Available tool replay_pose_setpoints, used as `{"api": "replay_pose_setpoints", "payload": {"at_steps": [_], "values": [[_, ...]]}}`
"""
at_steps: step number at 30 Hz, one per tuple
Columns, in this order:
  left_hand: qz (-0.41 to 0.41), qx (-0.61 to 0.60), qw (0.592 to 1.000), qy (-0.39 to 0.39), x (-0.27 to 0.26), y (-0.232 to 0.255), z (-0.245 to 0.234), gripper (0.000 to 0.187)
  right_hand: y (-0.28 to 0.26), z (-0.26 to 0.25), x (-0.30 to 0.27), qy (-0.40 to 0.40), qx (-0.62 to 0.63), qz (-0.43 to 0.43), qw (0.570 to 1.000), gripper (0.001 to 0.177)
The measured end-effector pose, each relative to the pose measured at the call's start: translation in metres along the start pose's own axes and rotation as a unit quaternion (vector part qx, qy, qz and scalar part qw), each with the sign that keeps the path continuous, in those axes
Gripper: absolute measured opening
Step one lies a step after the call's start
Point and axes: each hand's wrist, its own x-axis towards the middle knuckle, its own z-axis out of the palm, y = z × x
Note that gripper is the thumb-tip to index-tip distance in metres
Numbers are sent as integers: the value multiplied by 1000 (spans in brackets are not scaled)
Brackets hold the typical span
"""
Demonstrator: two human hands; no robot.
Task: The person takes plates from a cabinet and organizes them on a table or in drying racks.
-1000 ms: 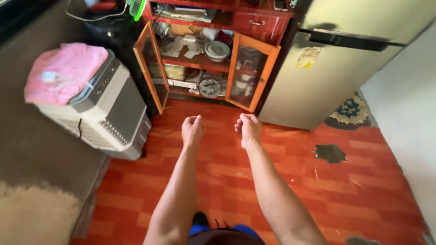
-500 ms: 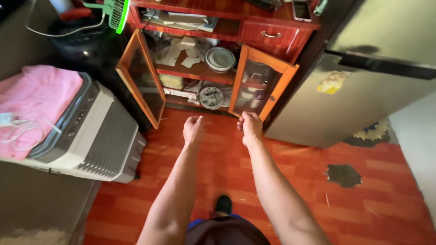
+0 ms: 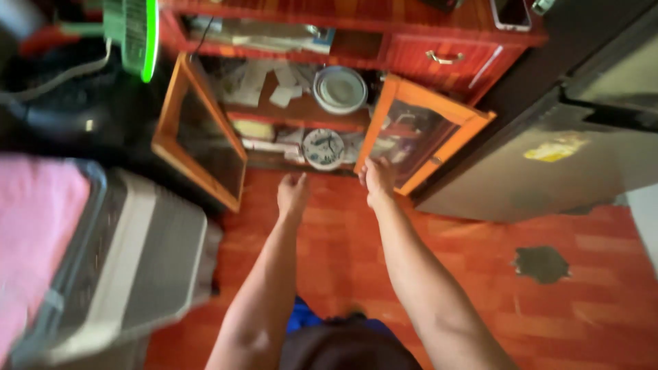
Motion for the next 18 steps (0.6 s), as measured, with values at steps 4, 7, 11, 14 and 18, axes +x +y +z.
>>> {"api": "replay_pose_setpoints", "payload": {"at_steps": [4,7,11,14,18], "values": [[0,69,998,-6,85,-41,11,32,29,31,47,43,-55,30,997,12],[19,81,997,-9,134,-77,29,31,63,39,87,55,-62,33,996,7],[46,87,995,-20,192,-153,68,34,137,32,149,44,-100,28,994,12],[-1,26,999,-30,232,-200,100,30,192,21,193,44,-128,17,991,13],[96,29,995,-11,322,-288,151,28,267,11,264,34,-157,-3,987,14]]}}
